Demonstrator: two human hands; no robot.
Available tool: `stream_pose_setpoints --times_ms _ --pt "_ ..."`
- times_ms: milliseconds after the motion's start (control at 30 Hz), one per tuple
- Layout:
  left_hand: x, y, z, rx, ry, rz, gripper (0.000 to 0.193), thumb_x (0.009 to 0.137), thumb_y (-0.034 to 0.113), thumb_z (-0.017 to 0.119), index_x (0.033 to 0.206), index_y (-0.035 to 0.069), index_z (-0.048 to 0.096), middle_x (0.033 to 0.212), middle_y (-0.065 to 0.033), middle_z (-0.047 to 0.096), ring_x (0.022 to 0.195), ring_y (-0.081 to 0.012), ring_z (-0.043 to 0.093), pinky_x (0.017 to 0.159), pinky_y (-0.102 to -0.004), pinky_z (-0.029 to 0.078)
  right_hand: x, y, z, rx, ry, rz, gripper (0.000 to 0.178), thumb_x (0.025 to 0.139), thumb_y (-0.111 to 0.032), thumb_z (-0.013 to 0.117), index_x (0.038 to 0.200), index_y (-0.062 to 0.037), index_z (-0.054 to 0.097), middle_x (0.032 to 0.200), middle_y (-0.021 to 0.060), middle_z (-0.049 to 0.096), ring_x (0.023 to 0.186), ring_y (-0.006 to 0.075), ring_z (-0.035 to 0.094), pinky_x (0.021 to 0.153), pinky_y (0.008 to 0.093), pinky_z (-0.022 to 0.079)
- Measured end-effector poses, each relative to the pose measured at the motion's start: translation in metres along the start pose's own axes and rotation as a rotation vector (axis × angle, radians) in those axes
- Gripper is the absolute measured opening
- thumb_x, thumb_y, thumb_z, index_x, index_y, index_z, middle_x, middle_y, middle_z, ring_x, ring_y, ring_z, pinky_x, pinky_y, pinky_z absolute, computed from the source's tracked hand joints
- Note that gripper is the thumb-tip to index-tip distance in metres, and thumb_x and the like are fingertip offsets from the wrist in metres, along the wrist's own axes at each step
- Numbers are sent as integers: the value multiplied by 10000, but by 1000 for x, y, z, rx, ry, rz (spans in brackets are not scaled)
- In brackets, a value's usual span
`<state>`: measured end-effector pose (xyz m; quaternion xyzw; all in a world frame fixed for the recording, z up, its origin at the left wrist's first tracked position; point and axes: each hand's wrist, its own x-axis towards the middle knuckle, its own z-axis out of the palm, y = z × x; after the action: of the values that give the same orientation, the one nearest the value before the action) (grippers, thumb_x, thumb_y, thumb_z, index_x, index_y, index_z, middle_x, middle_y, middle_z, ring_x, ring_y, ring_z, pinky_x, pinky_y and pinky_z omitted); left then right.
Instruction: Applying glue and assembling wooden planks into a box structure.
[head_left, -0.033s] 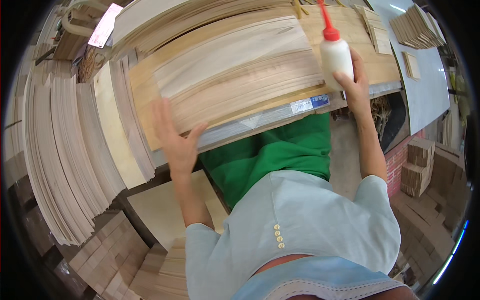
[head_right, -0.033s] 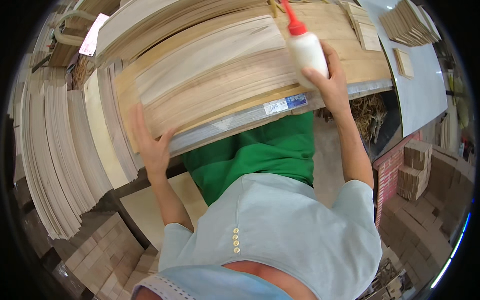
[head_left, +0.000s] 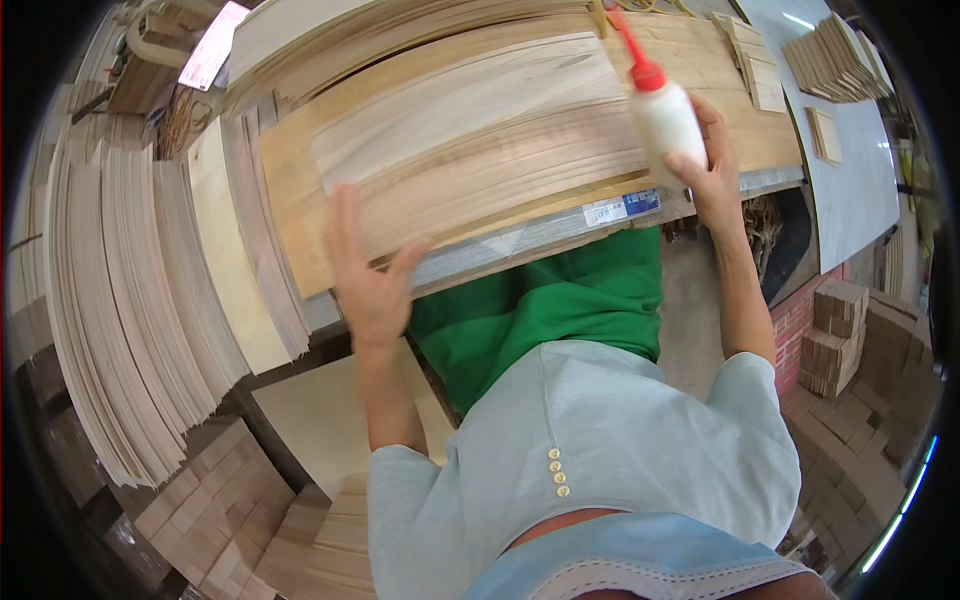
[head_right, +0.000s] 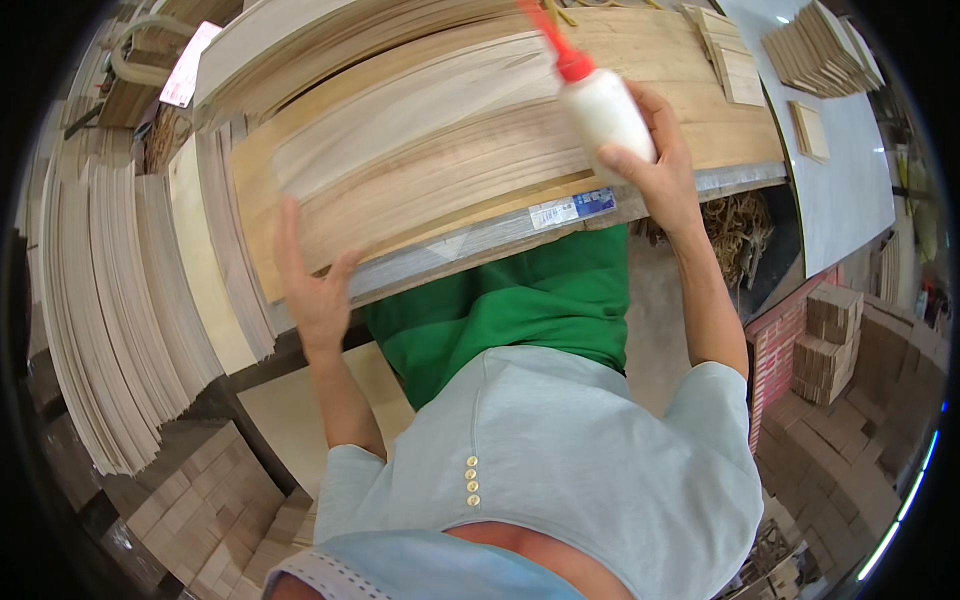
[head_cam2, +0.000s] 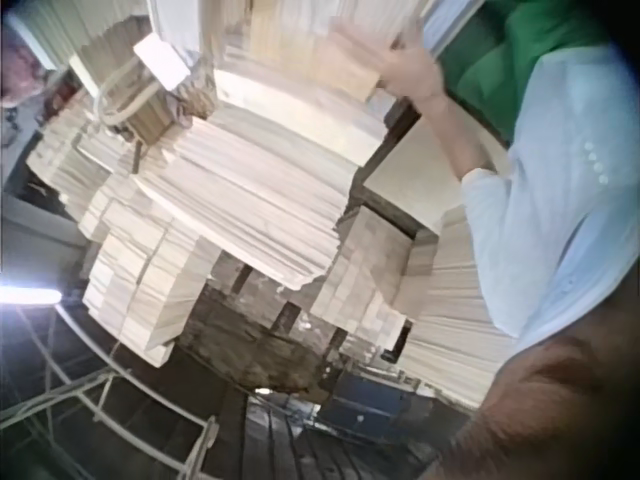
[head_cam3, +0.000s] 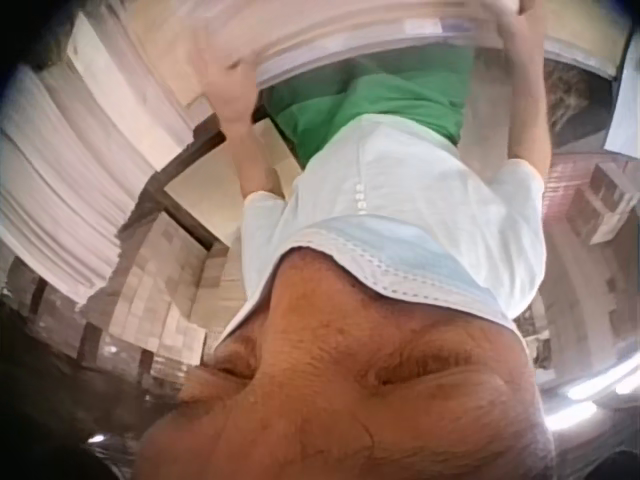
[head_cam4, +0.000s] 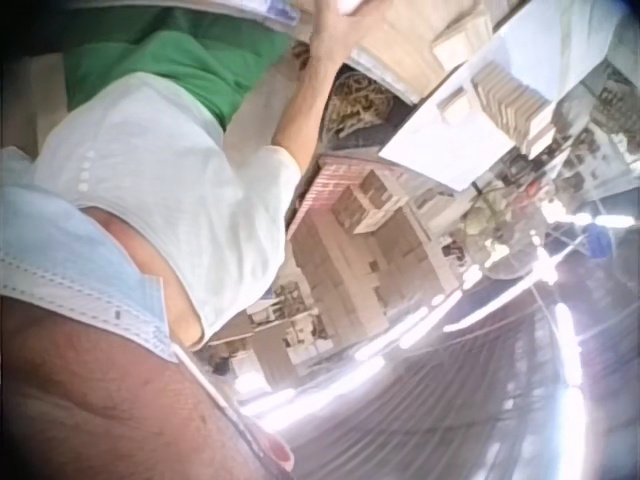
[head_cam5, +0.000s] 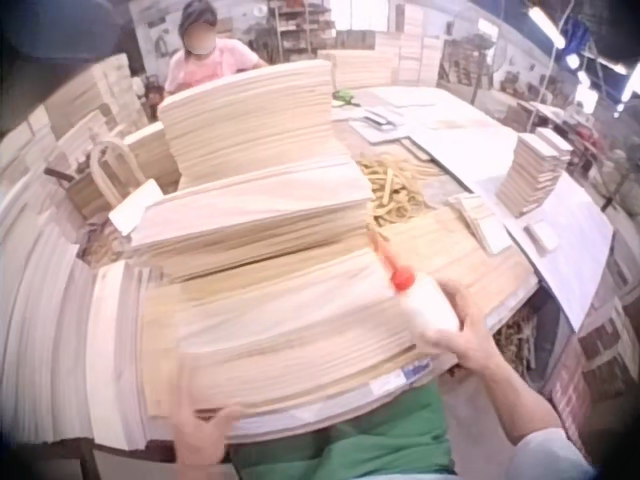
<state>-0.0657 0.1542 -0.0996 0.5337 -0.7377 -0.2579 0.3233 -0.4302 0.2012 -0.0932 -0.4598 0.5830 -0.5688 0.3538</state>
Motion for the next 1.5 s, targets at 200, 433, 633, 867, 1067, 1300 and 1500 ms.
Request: stream_pose_setpoints --times_ms 200,433,633,867,1067,1300,1500 --pt "27 70 78 -1168 -282 -240 566 781 210 778 1245 18 517 1221 -93 543 1084 -168 541 919 -315 444 4 -41 58 -307 -553 -206 701 691 -148 816 1303 -45 491 1169 95 544 1134 198 509 958 329 420" --pt "44 84 96 -1605 -44 -307 455 823 147 720 1208 3 527 1129 -58 575 1037 -124 543 879 -266 457 2 -21 100 647 -267 113 969 661 -216 850 1447 -60 305 1269 80 496 1173 214 496 1014 352 387" --pt "50 78 92 -1600 7 -280 620 798 221 764 1293 -2 463 1192 -74 545 1089 -177 524 975 -337 411 -6 -12 150 1113 -53 243 546 840 -146 694 1302 -30 427 1256 94 541 1197 242 508 1025 424 409" --pt "38 -12 7 204 -283 257 917 633 357 831 1393 69 407 1462 -223 310 1375 -397 240 1133 -493 187 61 -27 153 783 -238 95 525 869 -173 651 1322 -39 424 1279 131 539 1219 298 510 1026 547 412" --pt "43 -41 -1 238 -335 268 958 587 406 829 1393 95 415 1496 -174 293 1403 -367 217 1136 -488 196 91 -25 215 637 -312 64 479 804 -92 734 1217 -18 504 1116 103 600 1014 194 612 844 321 528" --pt "45 -39 -1 252 -330 247 955 571 453 819 1378 110 439 1486 -154 315 1397 -357 230 1138 -486 208 105 -10 267 619 -294 39 484 796 -80 742 1208 -12 496 1112 101 604 1030 211 612 857 356 541" --pt "44 -41 -1 263 -323 242 948 562 452 823 1365 108 454 1482 -156 322 1394 -355 239 1131 -488 224 105 -8 280 606 -279 31 445 786 -72 748 1166 -6 527 1075 99 625 992 209 629 846 353 543"
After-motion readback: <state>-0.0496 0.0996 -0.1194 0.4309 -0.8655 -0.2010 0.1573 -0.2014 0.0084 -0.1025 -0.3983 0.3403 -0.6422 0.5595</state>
